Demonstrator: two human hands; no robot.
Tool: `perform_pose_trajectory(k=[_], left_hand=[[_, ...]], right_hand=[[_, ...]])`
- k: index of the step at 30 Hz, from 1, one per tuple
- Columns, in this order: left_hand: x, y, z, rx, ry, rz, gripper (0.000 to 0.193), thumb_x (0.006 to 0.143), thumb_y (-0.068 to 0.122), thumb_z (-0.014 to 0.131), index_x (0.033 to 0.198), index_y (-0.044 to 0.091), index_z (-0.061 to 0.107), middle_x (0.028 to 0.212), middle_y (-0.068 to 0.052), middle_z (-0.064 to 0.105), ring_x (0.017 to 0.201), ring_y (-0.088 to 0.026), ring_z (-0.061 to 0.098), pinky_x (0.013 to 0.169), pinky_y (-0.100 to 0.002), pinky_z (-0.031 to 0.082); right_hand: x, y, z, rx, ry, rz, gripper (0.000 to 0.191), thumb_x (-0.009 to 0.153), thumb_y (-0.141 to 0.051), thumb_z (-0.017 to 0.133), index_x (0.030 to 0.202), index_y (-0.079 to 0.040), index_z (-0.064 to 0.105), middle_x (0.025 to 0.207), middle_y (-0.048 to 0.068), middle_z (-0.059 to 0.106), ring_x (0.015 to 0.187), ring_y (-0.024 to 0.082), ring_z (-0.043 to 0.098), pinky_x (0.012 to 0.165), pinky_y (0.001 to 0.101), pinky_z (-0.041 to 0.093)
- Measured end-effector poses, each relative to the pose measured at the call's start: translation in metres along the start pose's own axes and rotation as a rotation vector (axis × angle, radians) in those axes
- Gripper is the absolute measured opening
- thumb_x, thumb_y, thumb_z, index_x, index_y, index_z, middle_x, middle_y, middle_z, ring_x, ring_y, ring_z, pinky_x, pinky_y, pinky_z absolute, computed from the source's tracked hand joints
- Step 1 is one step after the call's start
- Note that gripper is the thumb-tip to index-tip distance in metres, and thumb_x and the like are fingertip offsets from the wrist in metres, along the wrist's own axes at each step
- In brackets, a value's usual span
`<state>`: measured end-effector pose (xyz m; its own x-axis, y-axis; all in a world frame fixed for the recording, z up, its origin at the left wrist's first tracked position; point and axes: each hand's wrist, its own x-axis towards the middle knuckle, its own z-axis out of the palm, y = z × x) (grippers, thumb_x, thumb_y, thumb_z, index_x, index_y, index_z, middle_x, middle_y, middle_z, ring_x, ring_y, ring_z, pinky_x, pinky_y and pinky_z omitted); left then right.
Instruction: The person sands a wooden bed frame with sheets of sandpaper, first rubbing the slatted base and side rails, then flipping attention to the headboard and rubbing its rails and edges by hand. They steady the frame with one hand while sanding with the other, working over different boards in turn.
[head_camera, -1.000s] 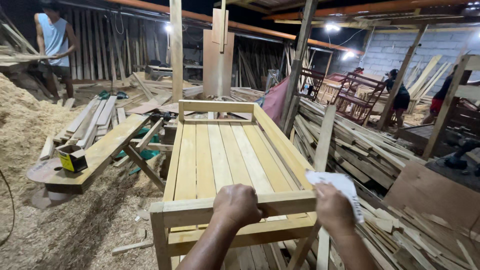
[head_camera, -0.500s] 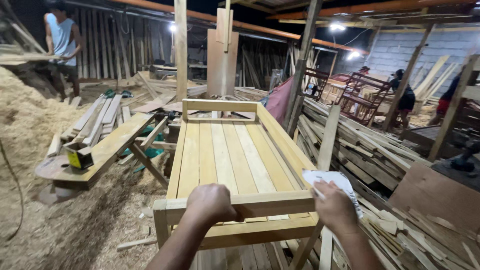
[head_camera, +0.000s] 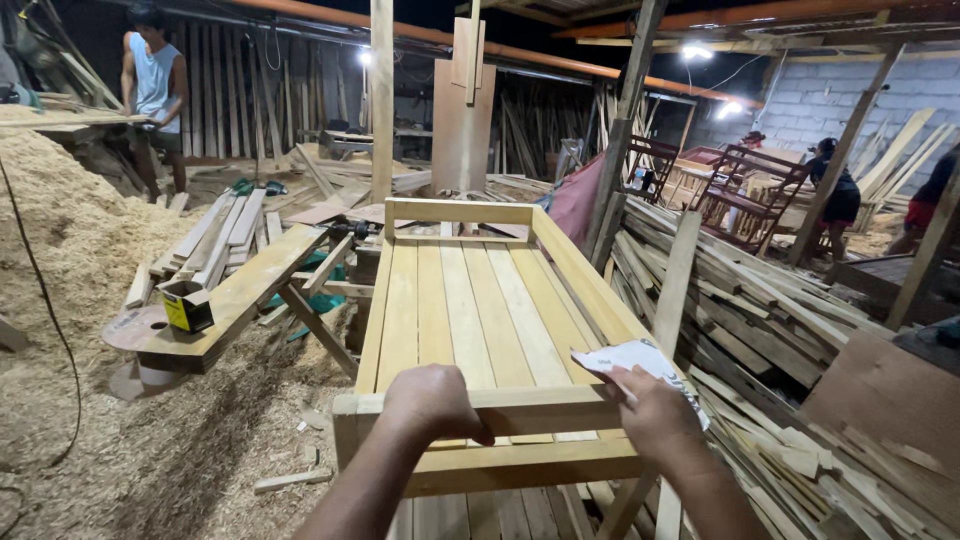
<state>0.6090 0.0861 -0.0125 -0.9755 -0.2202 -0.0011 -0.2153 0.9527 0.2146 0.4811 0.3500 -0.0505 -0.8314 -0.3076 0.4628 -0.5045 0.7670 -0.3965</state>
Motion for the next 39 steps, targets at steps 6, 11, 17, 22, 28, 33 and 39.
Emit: perform_pose_trajectory(k=[6, 11, 17, 22, 28, 33, 39], left_hand=[[0.001, 0.003, -0.001, 0.01, -0.042, -0.001, 0.057, 0.061, 0.056, 0.088, 0.095, 0.011, 0.081, 0.096, -0.01, 0.079, 0.085, -0.023, 0.076, 0.08, -0.033, 0.061], [-0.003, -0.001, -0.003, 0.011, -0.057, -0.021, 0.06, 0.062, 0.057, 0.09, 0.095, 0.008, 0.08, 0.096, -0.012, 0.078, 0.086, -0.024, 0.075, 0.08, -0.033, 0.059], [-0.002, 0.002, 0.001, -0.027, 0.014, -0.006, 0.062, 0.059, 0.055, 0.088, 0.098, 0.009, 0.082, 0.096, -0.013, 0.079, 0.089, -0.025, 0.077, 0.083, -0.035, 0.061], [-0.006, -0.002, 0.0, -0.046, 0.046, -0.006, 0.118, 0.053, 0.059, 0.092, 0.148, 0.008, 0.043, 0.118, -0.012, 0.072, 0.109, -0.026, 0.071, 0.095, -0.035, 0.056], [-0.007, -0.001, 0.0, -0.028, 0.063, -0.021, 0.144, 0.055, 0.063, 0.09, 0.164, 0.007, 0.014, 0.132, -0.015, 0.063, 0.118, -0.028, 0.066, 0.1, -0.035, 0.054], [0.003, -0.004, 0.01, -0.062, 0.154, 0.084, 0.136, 0.056, 0.061, 0.087, 0.164, 0.014, 0.019, 0.14, -0.009, 0.059, 0.121, -0.028, 0.064, 0.102, -0.038, 0.052], [0.015, -0.007, 0.014, -0.167, 0.279, 0.217, 0.086, 0.072, 0.059, 0.081, 0.148, 0.03, 0.052, 0.144, -0.003, 0.059, 0.134, -0.03, 0.055, 0.105, -0.041, 0.046]], right_hand=[[-0.018, -0.066, 0.058, 0.182, -0.055, -0.179, 0.036, 0.091, -0.019, 0.053, 0.119, -0.016, 0.076, 0.122, 0.006, 0.075, 0.106, 0.023, 0.068, 0.096, 0.0358, 0.051], [0.015, -0.06, 0.003, 0.057, -0.508, 0.179, 0.041, 0.101, -0.044, 0.063, 0.109, -0.008, 0.08, 0.104, 0.014, 0.076, 0.072, 0.017, 0.062, 0.07, 0.031, 0.048], [0.037, -0.071, -0.026, -0.284, -0.57, 0.091, 0.029, 0.098, -0.045, 0.056, 0.112, -0.035, 0.079, 0.091, -0.002, 0.079, 0.074, 0.014, 0.067, 0.072, 0.0336, 0.051], [0.028, -0.108, 0.02, 0.09, -0.629, -0.151, 0.034, 0.093, -0.044, 0.064, 0.106, -0.018, 0.08, 0.088, 0.005, 0.08, 0.076, 0.021, 0.068, 0.074, 0.0374, 0.053], [0.036, -0.053, -0.012, 0.0, -0.58, -0.002, 0.036, 0.098, -0.042, 0.066, 0.103, -0.012, 0.085, 0.089, 0.008, 0.08, 0.076, 0.014, 0.066, 0.072, 0.0324, 0.052], [0.019, -0.055, -0.012, 0.229, -0.418, -0.05, 0.03, 0.092, -0.027, 0.063, 0.116, -0.024, 0.082, 0.096, 0.002, 0.084, 0.077, 0.015, 0.072, 0.076, 0.0309, 0.056], [0.006, -0.098, 0.032, 0.209, -0.477, -0.291, 0.031, 0.093, -0.033, 0.068, 0.118, -0.018, 0.079, 0.092, 0.008, 0.081, 0.08, 0.017, 0.071, 0.076, 0.0317, 0.054]])
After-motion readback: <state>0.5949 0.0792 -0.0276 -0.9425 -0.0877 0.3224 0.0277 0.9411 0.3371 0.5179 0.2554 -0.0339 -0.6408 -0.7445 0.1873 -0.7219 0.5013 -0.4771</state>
